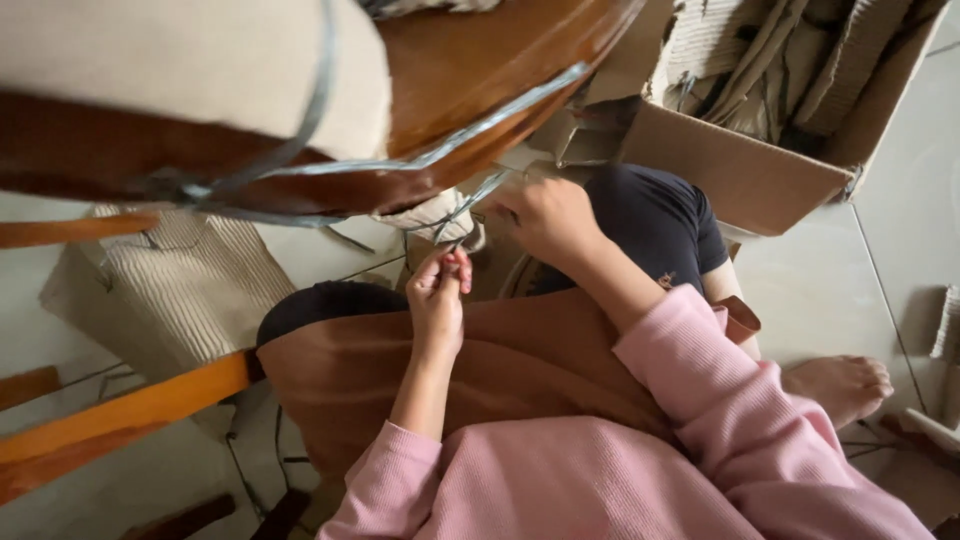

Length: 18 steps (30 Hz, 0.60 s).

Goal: Wrapping wooden chair legs with protective cardboard and securing them with ties.

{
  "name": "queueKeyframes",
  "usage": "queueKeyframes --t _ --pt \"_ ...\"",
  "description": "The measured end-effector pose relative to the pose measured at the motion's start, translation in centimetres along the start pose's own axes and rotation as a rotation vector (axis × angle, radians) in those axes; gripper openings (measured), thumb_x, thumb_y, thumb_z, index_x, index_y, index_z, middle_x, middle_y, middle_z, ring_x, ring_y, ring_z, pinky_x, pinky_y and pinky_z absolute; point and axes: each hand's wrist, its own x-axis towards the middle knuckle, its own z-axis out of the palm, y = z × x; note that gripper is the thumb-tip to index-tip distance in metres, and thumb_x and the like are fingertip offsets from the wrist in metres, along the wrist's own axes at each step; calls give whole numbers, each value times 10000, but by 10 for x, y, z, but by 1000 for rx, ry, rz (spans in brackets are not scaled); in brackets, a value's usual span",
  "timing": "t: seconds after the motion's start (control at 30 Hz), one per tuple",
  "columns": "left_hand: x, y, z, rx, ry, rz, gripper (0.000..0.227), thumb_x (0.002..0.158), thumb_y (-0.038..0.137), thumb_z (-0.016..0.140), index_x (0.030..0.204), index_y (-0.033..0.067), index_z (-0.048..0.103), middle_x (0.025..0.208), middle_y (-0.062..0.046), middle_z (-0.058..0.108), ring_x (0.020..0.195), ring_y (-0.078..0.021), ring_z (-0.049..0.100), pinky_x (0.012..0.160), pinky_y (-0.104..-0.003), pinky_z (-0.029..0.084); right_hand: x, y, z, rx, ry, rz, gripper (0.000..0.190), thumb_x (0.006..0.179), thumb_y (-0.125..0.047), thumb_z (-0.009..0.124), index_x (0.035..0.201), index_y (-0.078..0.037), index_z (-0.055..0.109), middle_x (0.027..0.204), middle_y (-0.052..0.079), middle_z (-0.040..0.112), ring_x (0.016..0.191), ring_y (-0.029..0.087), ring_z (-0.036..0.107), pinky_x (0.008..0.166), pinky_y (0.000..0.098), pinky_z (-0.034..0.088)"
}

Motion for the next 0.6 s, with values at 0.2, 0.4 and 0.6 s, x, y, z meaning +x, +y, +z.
queueKeyframes --t 0.2,0.4,0.6 --pt "2 -12 -11 112 -92 16 206 1063 113 557 1010 35 740 655 -97 630 587 -163 589 701 -309 509 12 14 41 42 42 139 270 814 -458 587 710 -232 691 592 43 640 635 328 710 604 456 592" --pt "10 16 -47 496 -171 -337 212 916 358 810 1097 249 826 1027 3 802 1038 -135 729 994 -335 521 2 -3 11 435 11 185 136 909 -231 617 859 -204 740 786 65 744 786 352 731 676 491 574" --pt "20 42 -36 200 -270 -590 469 1000 532 613 1309 197 722 1243 -53 749 1277 -227 584 1090 -445 368 0 -10 0 645 65 117 169 960 -88 626 847 -107 750 692 82 693 646 275 697 589 382 561"
